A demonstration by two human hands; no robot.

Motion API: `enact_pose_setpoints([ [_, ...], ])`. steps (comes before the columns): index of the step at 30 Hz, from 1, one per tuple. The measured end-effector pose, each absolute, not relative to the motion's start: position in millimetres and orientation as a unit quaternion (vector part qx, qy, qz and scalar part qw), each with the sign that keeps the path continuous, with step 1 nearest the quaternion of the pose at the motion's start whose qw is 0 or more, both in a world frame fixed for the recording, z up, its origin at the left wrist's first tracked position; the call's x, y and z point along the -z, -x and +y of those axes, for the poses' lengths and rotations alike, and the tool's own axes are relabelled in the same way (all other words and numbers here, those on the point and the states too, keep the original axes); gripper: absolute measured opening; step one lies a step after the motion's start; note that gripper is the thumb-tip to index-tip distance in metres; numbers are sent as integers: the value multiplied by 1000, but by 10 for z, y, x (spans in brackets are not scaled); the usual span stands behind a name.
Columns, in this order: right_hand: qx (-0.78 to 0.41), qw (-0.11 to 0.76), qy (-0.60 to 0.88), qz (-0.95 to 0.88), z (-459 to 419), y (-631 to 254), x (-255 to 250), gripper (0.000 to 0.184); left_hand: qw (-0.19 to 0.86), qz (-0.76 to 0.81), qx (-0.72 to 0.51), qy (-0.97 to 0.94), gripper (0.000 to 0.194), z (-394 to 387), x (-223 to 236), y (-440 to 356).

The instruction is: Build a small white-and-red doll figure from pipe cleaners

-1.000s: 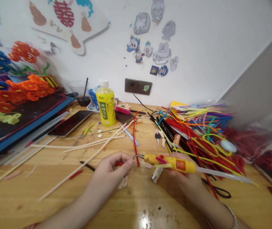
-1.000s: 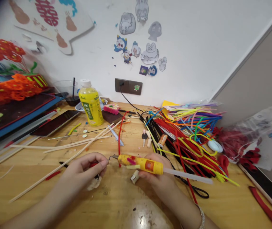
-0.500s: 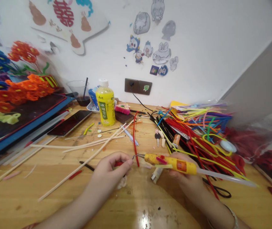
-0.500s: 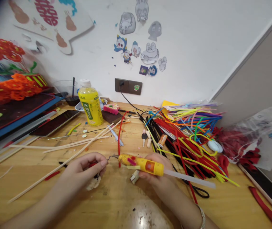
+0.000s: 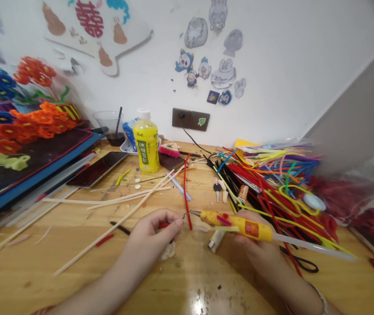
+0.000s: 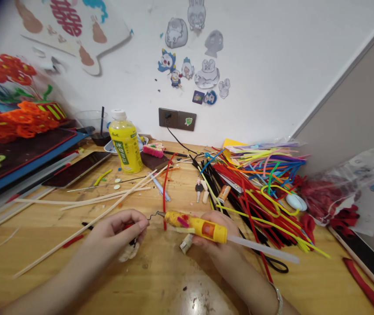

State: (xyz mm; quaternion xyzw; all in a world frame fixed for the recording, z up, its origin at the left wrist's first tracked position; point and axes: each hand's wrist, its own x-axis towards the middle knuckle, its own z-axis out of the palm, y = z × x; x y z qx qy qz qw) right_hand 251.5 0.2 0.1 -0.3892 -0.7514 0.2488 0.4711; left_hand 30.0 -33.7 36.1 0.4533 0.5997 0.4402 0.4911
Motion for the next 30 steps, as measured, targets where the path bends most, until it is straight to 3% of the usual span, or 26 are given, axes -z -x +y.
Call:
enact_pose_setpoints([
  [9,-220,450,404,-765,1,-2529,19,38,501,591,-435,-458,24,-349,-349,-294],
  [17,2,280,496,-822,279,-2449,111,17,548,544,-432,-467,25,-372,-286,-320],
  [20,-2,244,508,-826,349,-2410,172,26,560,530,-446,-454,28,-385,-310,-343],
  [26,-121,326,477,-807,313,-2356,117,38,585,514,-476,-408,35,-402,-355,-407],
  [30,-246,445,367,-779,140,-2261,-81,16,594,493,-484,-412,37,-405,-321,-456],
])
